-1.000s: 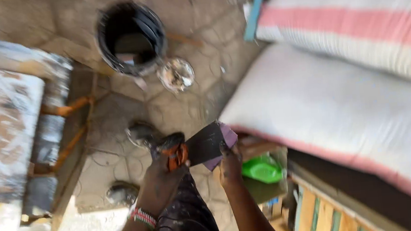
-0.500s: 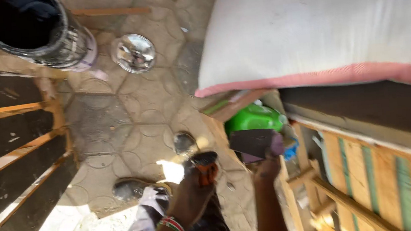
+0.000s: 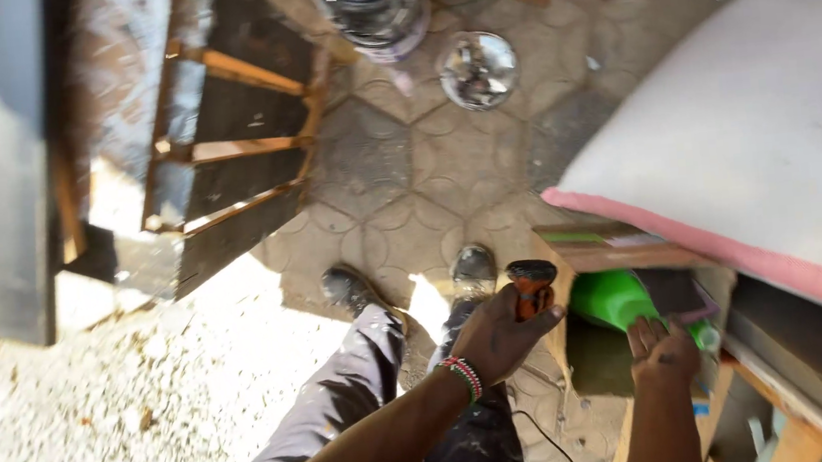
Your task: The person wipes a rectangular wooden board with a white cloth and then applies black paint to its surface using a cloth-wrapped applicator. The person repeatedly dips the applicator into a paint can and rubs the paint onto the board, covering the entire surface.
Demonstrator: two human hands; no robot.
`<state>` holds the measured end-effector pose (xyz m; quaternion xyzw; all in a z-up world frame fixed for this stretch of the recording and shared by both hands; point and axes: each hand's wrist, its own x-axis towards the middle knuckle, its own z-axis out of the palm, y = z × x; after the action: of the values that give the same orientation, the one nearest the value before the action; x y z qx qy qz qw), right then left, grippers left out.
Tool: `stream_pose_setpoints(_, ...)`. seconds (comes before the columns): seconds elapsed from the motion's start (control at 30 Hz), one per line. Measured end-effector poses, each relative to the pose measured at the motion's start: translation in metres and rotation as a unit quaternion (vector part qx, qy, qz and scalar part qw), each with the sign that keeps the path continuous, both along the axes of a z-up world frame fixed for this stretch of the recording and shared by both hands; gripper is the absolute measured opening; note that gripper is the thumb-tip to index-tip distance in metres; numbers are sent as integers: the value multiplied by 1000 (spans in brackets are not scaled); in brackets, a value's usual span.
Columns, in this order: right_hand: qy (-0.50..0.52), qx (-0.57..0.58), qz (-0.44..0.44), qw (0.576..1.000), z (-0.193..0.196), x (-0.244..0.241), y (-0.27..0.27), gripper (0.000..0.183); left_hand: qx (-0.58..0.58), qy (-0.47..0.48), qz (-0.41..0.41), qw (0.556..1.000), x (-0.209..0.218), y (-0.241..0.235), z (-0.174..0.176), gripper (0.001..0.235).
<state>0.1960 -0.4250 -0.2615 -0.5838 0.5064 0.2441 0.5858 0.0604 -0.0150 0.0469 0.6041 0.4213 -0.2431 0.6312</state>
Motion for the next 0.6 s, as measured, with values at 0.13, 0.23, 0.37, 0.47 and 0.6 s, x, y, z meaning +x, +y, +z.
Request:
stream_pose_setpoints(0.13, -20, -87, -4, 996, -41, -11, 15, 68, 22, -9, 71, 997, -11, 4, -13, 59)
stream_pose_setpoints(0.23, -375, -156, 110, 907, 9, -23, 111, 111, 9, -46, 167, 985, -28, 17, -21, 61)
stream_pose_setpoints(0.37, -232, -105, 383, 888, 119, -62, 247, 15, 27, -8, 244, 969, -59, 39, -37, 44)
stream_pose_setpoints(0.47, -227, -87, 521, 818, 162, -78, 327, 44, 59, 23, 274, 960, -84, 58, -52, 36)
stream_pose_setpoints(0.6, -206, -38, 640, 740, 218, -107, 408, 68, 84, 50, 348, 932, -110, 86, -35, 31)
